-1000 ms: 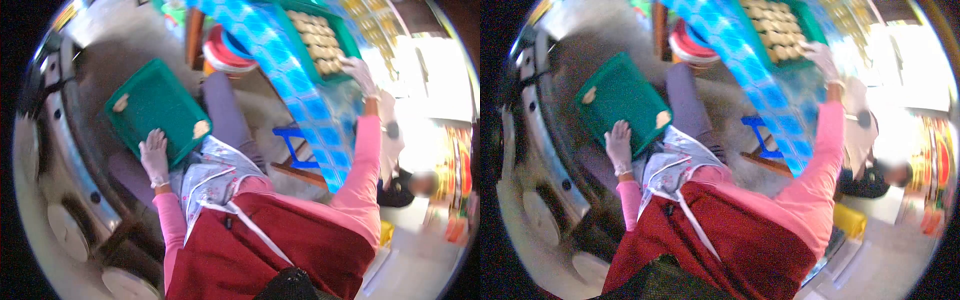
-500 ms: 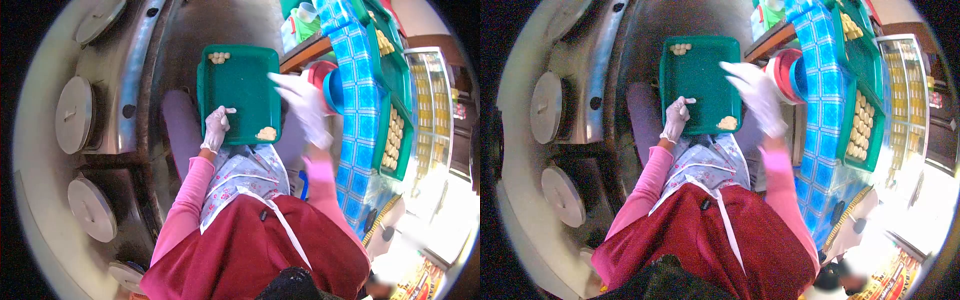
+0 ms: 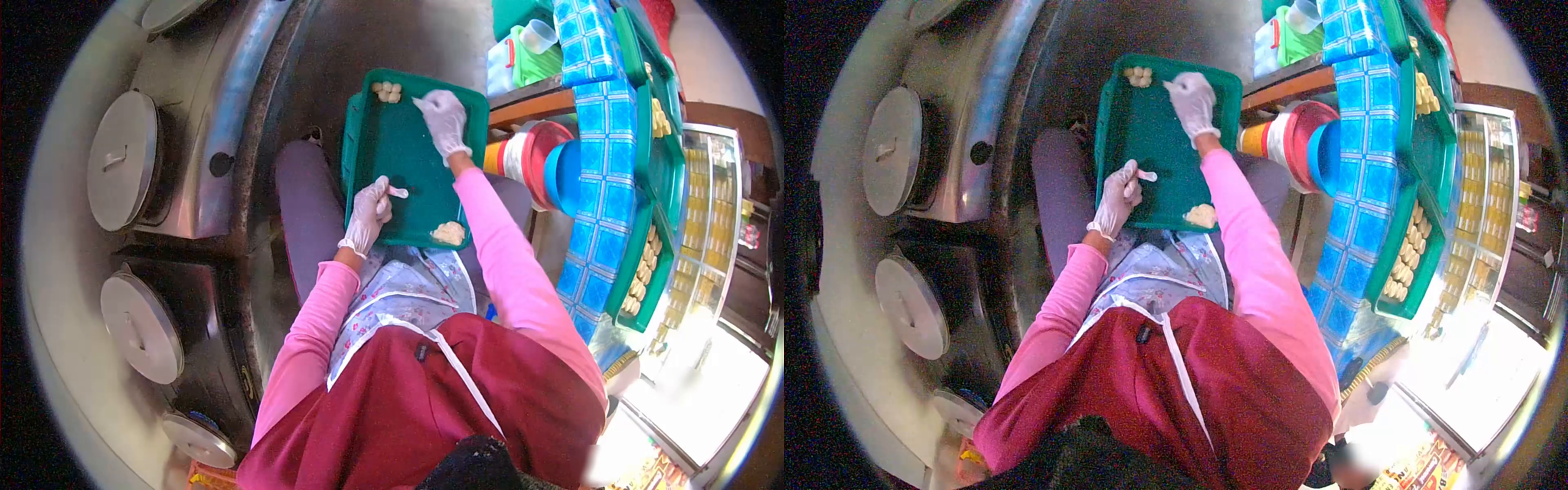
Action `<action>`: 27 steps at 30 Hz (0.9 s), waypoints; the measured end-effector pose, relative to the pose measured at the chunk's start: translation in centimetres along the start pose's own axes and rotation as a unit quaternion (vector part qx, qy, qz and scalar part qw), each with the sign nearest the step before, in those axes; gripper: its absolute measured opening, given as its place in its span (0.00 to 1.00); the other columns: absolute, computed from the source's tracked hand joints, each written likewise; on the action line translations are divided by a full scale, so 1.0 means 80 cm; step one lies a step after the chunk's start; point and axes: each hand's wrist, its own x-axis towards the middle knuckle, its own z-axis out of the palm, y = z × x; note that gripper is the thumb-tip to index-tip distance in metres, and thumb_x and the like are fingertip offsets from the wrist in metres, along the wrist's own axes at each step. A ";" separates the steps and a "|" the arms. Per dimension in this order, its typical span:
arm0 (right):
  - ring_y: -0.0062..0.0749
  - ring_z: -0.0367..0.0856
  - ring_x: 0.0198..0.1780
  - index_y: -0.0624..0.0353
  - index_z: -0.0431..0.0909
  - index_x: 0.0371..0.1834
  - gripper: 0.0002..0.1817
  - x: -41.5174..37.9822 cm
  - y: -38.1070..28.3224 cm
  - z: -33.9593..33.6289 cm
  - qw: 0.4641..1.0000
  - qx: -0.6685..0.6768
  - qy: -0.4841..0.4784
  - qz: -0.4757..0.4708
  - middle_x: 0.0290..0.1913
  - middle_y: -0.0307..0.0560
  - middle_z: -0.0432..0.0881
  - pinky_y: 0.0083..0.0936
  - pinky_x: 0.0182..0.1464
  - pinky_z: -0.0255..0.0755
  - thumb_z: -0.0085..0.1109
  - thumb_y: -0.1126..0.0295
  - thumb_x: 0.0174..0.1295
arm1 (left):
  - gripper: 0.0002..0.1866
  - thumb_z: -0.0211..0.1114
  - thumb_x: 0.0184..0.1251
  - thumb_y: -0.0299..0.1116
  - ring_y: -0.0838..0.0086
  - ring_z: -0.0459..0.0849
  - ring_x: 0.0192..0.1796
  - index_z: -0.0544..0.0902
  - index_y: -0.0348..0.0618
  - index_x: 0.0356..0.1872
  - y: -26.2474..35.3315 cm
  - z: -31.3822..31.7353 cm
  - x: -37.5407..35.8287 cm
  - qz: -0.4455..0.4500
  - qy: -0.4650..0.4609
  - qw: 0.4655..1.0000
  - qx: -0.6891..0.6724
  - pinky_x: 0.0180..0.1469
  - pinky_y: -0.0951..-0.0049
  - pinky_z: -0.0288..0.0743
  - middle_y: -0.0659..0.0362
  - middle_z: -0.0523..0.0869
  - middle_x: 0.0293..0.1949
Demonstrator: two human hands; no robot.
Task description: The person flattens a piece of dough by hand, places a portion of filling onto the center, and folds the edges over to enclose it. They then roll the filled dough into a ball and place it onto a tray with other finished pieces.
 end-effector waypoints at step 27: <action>0.45 0.83 0.30 0.61 0.84 0.28 0.11 -0.184 0.025 -0.032 0.983 0.127 -0.034 0.125 0.29 0.53 0.85 0.39 0.35 0.75 0.63 0.65 0.64 | 0.34 0.60 0.72 0.37 0.28 0.57 0.77 0.65 0.40 0.77 -0.027 0.066 0.010 0.400 0.064 0.492 0.771 0.74 0.28 0.52 0.49 0.67 0.77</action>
